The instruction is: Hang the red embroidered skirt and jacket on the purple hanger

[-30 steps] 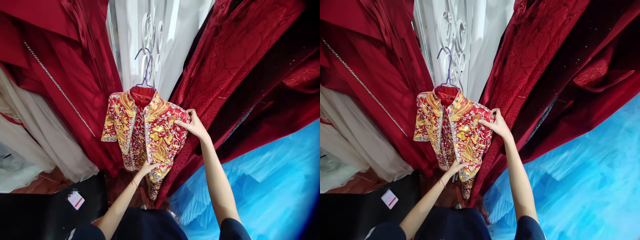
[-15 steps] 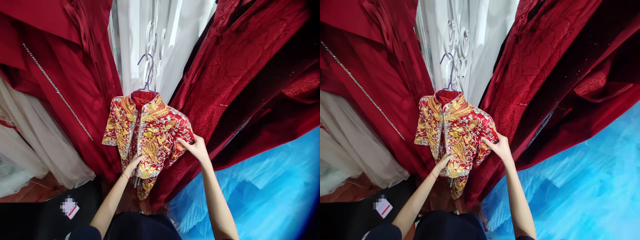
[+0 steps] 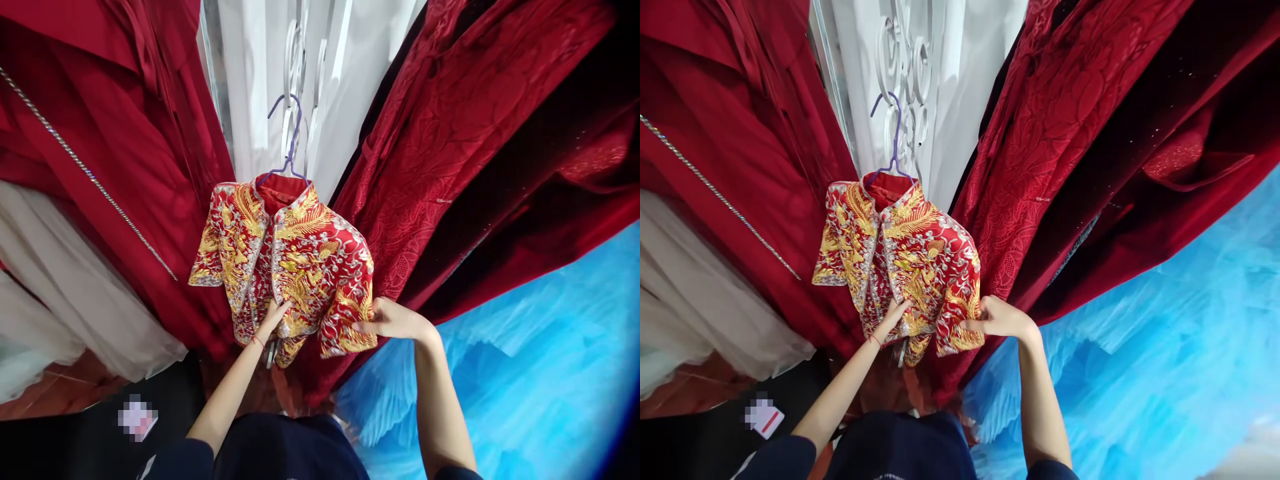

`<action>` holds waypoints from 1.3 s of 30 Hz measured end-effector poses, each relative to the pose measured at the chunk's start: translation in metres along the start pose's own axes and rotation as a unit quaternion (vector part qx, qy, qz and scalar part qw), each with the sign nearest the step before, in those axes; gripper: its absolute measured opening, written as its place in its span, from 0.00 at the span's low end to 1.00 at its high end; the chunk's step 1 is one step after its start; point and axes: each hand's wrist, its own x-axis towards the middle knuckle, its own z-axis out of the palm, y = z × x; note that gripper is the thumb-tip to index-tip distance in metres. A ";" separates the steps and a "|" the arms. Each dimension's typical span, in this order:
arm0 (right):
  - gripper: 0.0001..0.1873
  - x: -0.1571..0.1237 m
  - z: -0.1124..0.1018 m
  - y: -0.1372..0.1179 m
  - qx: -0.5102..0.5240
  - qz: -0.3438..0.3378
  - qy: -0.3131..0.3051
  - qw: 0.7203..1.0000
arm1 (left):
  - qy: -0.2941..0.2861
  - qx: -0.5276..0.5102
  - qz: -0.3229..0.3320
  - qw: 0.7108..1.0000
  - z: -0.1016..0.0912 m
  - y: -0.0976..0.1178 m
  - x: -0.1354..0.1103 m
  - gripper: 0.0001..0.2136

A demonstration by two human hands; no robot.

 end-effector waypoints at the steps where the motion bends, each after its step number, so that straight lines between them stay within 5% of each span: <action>1: 0.23 -0.004 0.000 -0.003 0.033 -0.022 -0.041 0.998 | 0.003 0.000 0.002 1.000 0.002 -0.004 0.001 0.13; 4: 0.25 -0.011 0.005 -0.001 0.079 -0.053 -0.145 0.985 | 0.001 -0.010 0.010 1.000 0.009 -0.013 0.003 0.15; 6: 0.27 -0.011 0.012 0.007 0.068 -0.004 -0.176 0.982 | -0.005 -0.020 0.012 1.000 0.014 -0.017 0.004 0.17; 9: 0.26 -0.017 0.019 0.017 0.047 0.111 -0.172 0.978 | -0.019 -0.034 0.015 0.999 0.020 -0.022 0.007 0.18; 11: 0.25 -0.025 0.015 0.015 0.049 0.117 -0.145 0.981 | -0.031 -0.040 0.018 0.999 0.024 -0.024 0.008 0.20; 13: 0.24 -0.033 0.005 0.003 0.054 0.064 -0.069 0.994 | -0.041 -0.037 0.020 0.998 0.026 -0.026 0.005 0.21; 16: 0.22 -0.029 -0.017 -0.026 0.003 -0.038 0.172 0.984 | -0.050 -0.019 0.025 0.998 0.029 -0.028 -0.005 0.23; 19: 0.18 -0.001 -0.039 -0.059 -0.106 -0.147 0.385 0.905 | -0.044 0.007 0.028 0.999 0.032 -0.031 -0.019 0.24; 21: 0.16 0.027 -0.051 -0.077 -0.174 -0.222 0.439 0.853 | -0.035 0.029 0.030 0.999 0.035 -0.033 -0.027 0.23; 24: 0.19 0.073 -0.062 -0.100 -0.243 -0.263 0.401 0.843 | -0.038 0.059 0.034 0.997 0.038 -0.033 -0.035 0.21; 30: 0.19 0.144 -0.069 -0.124 -0.224 -0.226 0.300 0.899 | -0.081 0.109 0.076 0.988 0.039 -0.022 -0.051 0.20; 34: 0.07 0.168 -0.069 -0.125 -0.219 -0.227 0.292 0.903 | -0.104 0.146 0.101 0.979 0.047 -0.008 -0.069 0.16; 39: 0.04 0.171 -0.066 -0.119 -0.196 -0.258 0.315 0.892 | -0.110 0.244 0.129 0.955 0.074 0.015 -0.098 0.03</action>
